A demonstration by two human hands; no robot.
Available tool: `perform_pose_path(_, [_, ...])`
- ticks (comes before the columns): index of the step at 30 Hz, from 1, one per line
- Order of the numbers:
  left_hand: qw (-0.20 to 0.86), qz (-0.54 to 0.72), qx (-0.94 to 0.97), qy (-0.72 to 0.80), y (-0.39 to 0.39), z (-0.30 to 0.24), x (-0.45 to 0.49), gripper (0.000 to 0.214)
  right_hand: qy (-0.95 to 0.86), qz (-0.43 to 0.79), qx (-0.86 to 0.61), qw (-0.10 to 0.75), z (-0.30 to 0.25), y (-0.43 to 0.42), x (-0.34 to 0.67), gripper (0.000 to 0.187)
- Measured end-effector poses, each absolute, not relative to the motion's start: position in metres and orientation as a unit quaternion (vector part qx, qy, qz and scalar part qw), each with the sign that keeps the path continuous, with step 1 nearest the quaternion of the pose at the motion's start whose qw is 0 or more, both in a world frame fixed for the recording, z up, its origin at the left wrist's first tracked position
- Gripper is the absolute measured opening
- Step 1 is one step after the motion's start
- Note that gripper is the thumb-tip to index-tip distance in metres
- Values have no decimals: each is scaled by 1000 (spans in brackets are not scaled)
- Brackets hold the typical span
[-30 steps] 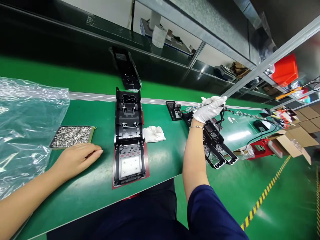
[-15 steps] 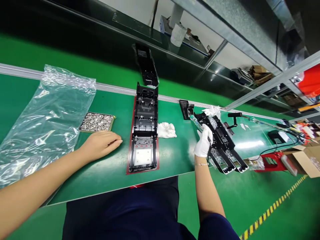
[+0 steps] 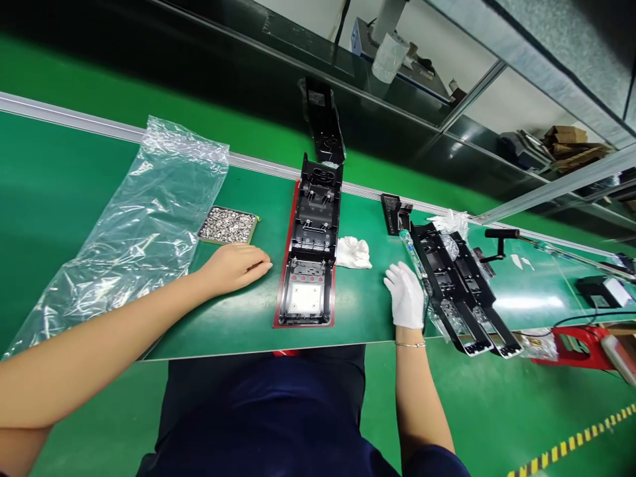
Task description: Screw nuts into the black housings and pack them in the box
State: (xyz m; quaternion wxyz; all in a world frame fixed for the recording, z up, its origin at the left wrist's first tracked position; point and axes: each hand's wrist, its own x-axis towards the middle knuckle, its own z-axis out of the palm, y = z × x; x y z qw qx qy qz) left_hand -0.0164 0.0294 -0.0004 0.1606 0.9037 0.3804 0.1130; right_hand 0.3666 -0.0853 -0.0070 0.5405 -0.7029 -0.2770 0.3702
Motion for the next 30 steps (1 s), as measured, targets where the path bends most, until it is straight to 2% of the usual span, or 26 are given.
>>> perform_pose_path(3, [163,110,904,380,30,-1,-17,52,-329,407,-726,446,-1,-93,346,88])
perform_pose_path(9, [165,116,904,377,30,-1,-17,52,-440,372,-755,314,17,-82,281,52])
perform_pose_path(14, [161,117,904,378,29,1,-17,50,-505,306,-764,260,19,-41,253,62])
perform_pose_path(18, [159,122,905,376,29,2,-18,51,-590,213,-754,195,10,-19,246,52])
perform_pose_path(25, [163,111,903,382,30,4,-19,52,-545,221,-772,241,16,-18,241,51])
perform_pose_path(30, [153,108,905,383,29,7,-18,54,-530,195,-772,293,32,-30,244,67])
